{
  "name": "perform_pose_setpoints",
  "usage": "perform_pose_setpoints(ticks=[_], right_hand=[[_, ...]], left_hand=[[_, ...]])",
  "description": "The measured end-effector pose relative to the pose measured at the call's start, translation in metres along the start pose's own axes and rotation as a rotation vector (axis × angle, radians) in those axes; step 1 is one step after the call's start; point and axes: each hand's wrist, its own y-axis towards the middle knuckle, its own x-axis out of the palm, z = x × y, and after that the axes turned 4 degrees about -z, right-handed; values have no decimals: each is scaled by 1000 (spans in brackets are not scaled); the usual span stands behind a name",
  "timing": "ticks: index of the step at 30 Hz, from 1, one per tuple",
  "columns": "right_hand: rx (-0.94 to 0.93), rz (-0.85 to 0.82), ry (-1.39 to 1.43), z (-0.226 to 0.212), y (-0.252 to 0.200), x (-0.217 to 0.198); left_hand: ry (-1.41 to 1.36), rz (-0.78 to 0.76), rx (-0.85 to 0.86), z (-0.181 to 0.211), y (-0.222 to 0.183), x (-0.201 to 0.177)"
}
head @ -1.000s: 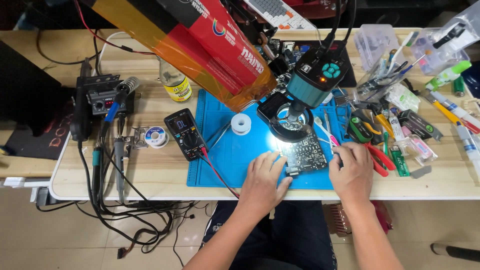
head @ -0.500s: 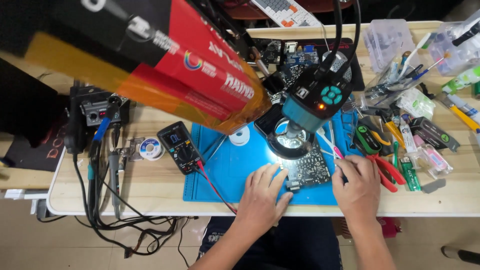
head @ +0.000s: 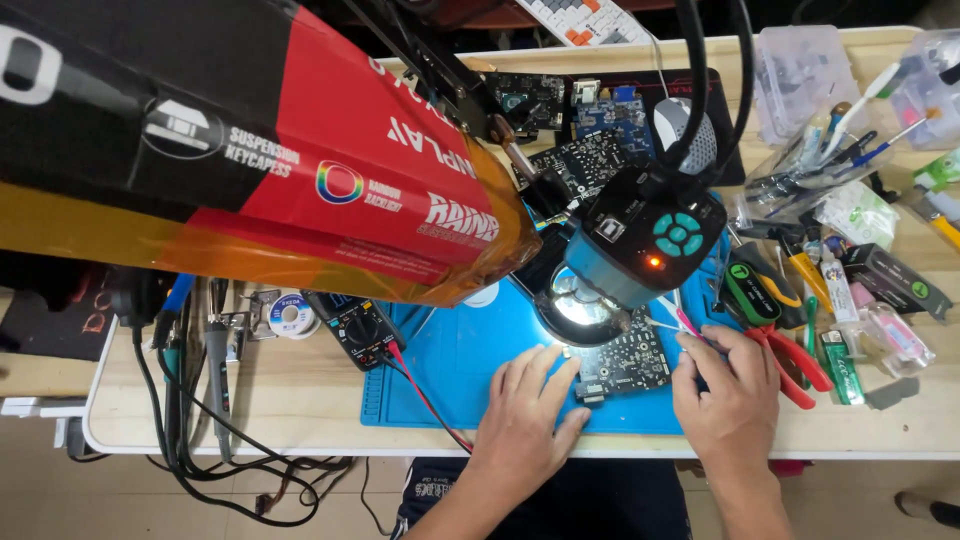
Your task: Soldering and repairing electronic components on a circuit board using a soldering iron, flux, and a microscope.
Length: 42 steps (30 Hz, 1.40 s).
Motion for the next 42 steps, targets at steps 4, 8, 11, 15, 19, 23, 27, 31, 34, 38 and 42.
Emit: perform_pose_setpoints(ticks=[4, 8, 11, 15, 19, 23, 27, 31, 34, 38, 42], right_hand=[[3, 15, 26, 1, -3, 3], [28, -14, -15, -1, -6, 2], [5, -4, -8, 1, -7, 5], [2, -5, -8, 3, -9, 8], [5, -12, -31, 5, -11, 9], [-1, -22, -15, 5, -11, 8], [-6, -14, 4, 5, -10, 8], [1, -60, 32, 6, -9, 8], [-6, -68, 35, 6, -7, 6], [-33, -65, 53, 3, -4, 4], [-17, -83, 92, 4, -4, 4]], left_hand=[[2, -15, -6, -2, -2, 1], [-6, -36, -29, -1, -2, 0], [-21, -36, -30, -1, -3, 0], [-32, -29, -9, -1, -3, -2], [-29, -50, -20, -1, -1, -3], [-14, -40, -10, -1, -1, -2], [-17, -56, -19, -1, -1, -2], [-11, -58, -23, 0, 0, -2], [-10, -57, -25, 0, 0, -2], [-4, -36, -18, 0, -1, 0], [-7, -39, -12, 1, -1, -2]])
